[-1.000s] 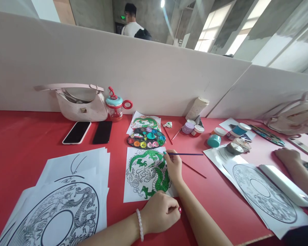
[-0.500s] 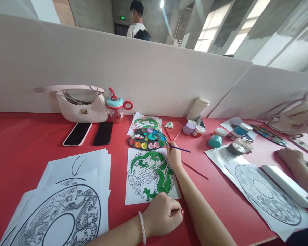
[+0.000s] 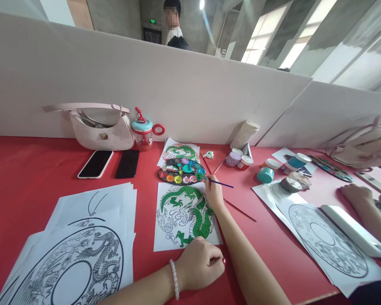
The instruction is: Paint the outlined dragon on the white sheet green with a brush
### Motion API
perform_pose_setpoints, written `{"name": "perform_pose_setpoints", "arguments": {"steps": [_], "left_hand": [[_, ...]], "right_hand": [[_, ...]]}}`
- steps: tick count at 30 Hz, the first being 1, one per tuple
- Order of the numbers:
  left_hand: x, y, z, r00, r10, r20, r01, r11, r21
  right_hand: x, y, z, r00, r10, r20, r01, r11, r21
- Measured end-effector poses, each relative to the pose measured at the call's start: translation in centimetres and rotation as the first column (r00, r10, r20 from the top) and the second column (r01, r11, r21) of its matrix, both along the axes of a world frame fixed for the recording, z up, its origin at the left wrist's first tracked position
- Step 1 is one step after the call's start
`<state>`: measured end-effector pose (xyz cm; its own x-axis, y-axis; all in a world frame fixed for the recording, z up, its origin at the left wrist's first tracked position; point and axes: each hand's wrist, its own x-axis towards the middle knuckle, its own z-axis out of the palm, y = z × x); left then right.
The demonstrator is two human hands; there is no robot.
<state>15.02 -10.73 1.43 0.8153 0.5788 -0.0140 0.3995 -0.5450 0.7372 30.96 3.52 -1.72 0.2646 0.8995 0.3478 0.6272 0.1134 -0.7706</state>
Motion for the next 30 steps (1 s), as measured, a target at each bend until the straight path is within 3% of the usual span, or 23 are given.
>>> {"name": "perform_pose_setpoints", "arguments": {"steps": [11, 20, 30], "left_hand": [[-0.1, 0.1, -0.1, 1.0, 0.001, -0.009, -0.001, 1.0, 0.006], [0.0, 0.0, 0.1, 1.0, -0.016, -0.024, 0.017, 1.0, 0.012], [0.0, -0.1, 0.3, 0.999, -0.014, -0.043, 0.015, 1.0, 0.012]], "right_hand": [[-0.1, -2.9, 0.2, 0.98, -0.095, -0.177, 0.098, 0.995, 0.007], [-2.5, -3.9, 0.1, 0.982, 0.182, -0.043, -0.185, 0.98, -0.071], [-2.7, -4.1, 0.3, 0.968, 0.236, 0.081, -0.233, 0.971, -0.047]]}}
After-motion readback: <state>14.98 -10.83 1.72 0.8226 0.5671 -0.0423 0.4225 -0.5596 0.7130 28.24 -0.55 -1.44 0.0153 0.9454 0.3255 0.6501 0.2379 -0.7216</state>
